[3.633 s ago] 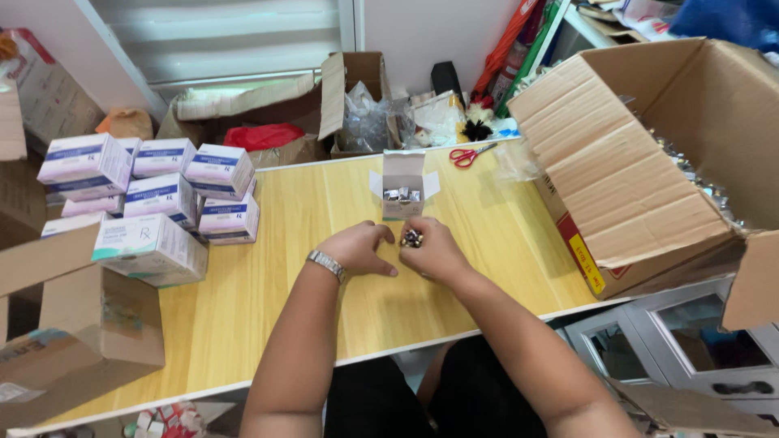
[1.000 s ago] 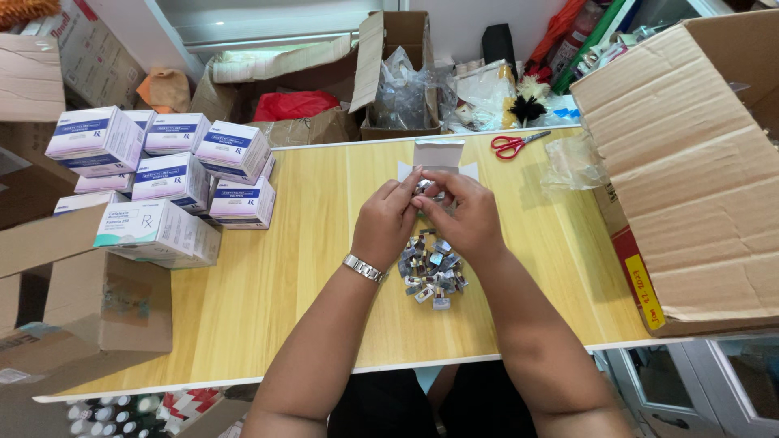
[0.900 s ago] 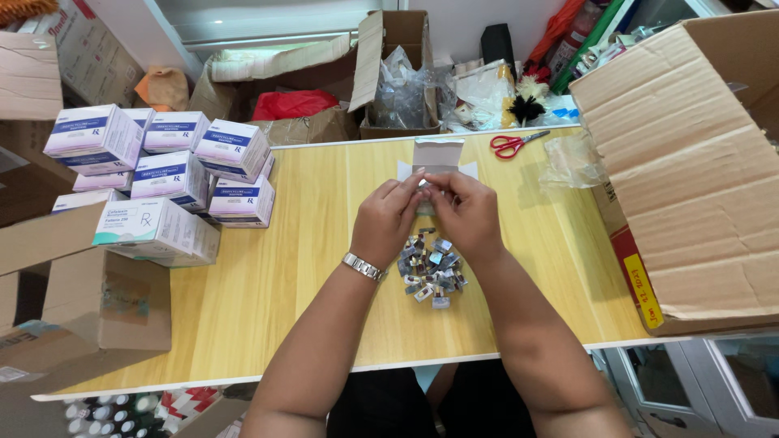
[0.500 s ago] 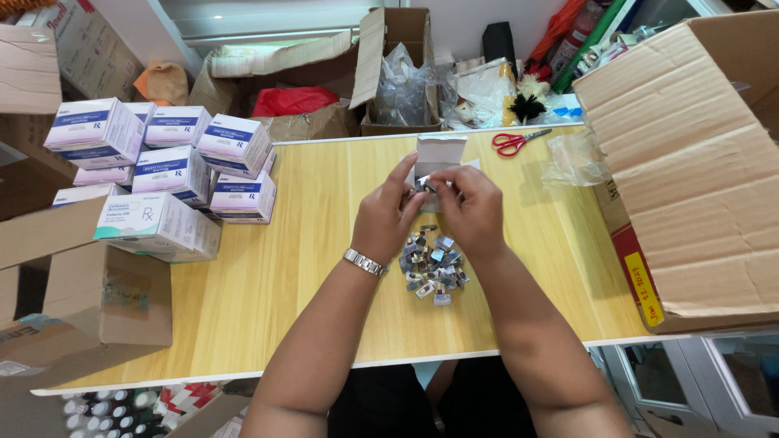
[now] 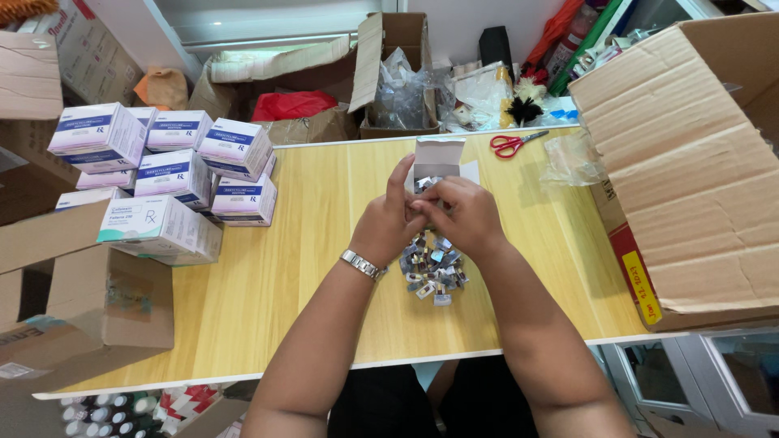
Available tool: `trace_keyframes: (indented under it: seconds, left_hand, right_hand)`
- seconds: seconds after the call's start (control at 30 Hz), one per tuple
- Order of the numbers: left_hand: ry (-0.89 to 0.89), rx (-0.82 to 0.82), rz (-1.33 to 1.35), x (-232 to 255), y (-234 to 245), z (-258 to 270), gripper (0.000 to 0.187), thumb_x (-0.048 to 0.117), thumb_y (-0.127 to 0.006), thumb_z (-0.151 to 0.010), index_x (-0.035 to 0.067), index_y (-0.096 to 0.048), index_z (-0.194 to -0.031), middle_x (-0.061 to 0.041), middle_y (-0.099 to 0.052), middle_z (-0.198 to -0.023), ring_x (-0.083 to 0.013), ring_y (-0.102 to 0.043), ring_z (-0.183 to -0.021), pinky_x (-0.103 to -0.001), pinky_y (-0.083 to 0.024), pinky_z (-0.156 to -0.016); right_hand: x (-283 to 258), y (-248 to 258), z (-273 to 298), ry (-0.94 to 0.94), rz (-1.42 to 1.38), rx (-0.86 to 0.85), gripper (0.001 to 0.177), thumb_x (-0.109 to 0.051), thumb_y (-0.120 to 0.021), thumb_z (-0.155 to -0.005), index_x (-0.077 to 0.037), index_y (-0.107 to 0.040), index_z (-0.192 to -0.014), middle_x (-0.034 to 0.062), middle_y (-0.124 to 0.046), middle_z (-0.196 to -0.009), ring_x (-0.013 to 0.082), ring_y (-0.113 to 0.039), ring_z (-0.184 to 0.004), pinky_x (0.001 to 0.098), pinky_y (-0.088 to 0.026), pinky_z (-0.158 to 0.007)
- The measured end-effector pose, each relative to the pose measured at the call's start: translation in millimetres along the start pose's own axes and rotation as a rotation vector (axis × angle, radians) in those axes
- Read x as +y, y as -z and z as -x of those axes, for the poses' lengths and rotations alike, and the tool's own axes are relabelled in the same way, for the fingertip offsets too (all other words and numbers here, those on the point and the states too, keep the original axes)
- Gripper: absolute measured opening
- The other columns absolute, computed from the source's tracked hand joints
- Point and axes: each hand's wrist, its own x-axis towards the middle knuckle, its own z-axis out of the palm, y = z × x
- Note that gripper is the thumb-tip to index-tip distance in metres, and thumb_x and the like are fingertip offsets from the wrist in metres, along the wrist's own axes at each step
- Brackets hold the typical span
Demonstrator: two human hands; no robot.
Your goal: The person opens a small white box and places numerous small foil-wrapped items into it from a larger cardboard box. The person then closes the small box and sets it aside.
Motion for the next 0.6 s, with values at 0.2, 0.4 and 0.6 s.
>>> trace_keyframes:
  seconds: [0.2,0.4,0.6]
  left_hand:
    - [0.003,-0.041,-0.344,13.1,31.4,-3.5,0.022,0.036,-0.082,-0.091,0.018,-0.070,-0.094,-0.003,-0.072,-0.079,-0.0216,-0.072,-0.068,-0.036,-0.055,-0.063]
    - [0.452,-0.518,-0.410,14.1,57.4,-7.4,0.054,0.044,-0.092,-0.064,0.014,-0.072,-0.105,-0.008,-0.071,-0.087,-0.0259,-0.071,-0.085,-0.040,-0.056,-0.075]
    - [0.274,-0.658,-0.362,-1.6,37.3,0.5,0.062,0.029,-0.095,-0.055,0.012,-0.072,-0.110,-0.015,-0.064,-0.110,-0.0317,-0.065,-0.104,-0.040,-0.054,-0.089]
  right_hand:
    - [10.7,1.7,0.3,0.118,0.210,0.379,0.022,-0.021,-0.086,-0.087,-0.008,-0.076,-0.101,0.0081,-0.072,-0.094,0.0275,-0.069,-0.084,0.0364,-0.054,-0.070]
    - [21.9,2.5,1.1,-0.211,-0.084,0.103,0.015,-0.018,-0.085,-0.089,-0.008,-0.079,-0.098,0.0069,-0.068,-0.085,0.0254,-0.062,-0.070,0.0368,-0.051,-0.064]
    - [11.0,5.7,4.8,-0.092,-0.101,-0.612,0.036,-0.019,-0.084,-0.076,-0.017,-0.077,-0.111,0.0048,-0.071,-0.101,0.0232,-0.068,-0.087,0.0349,-0.056,-0.077]
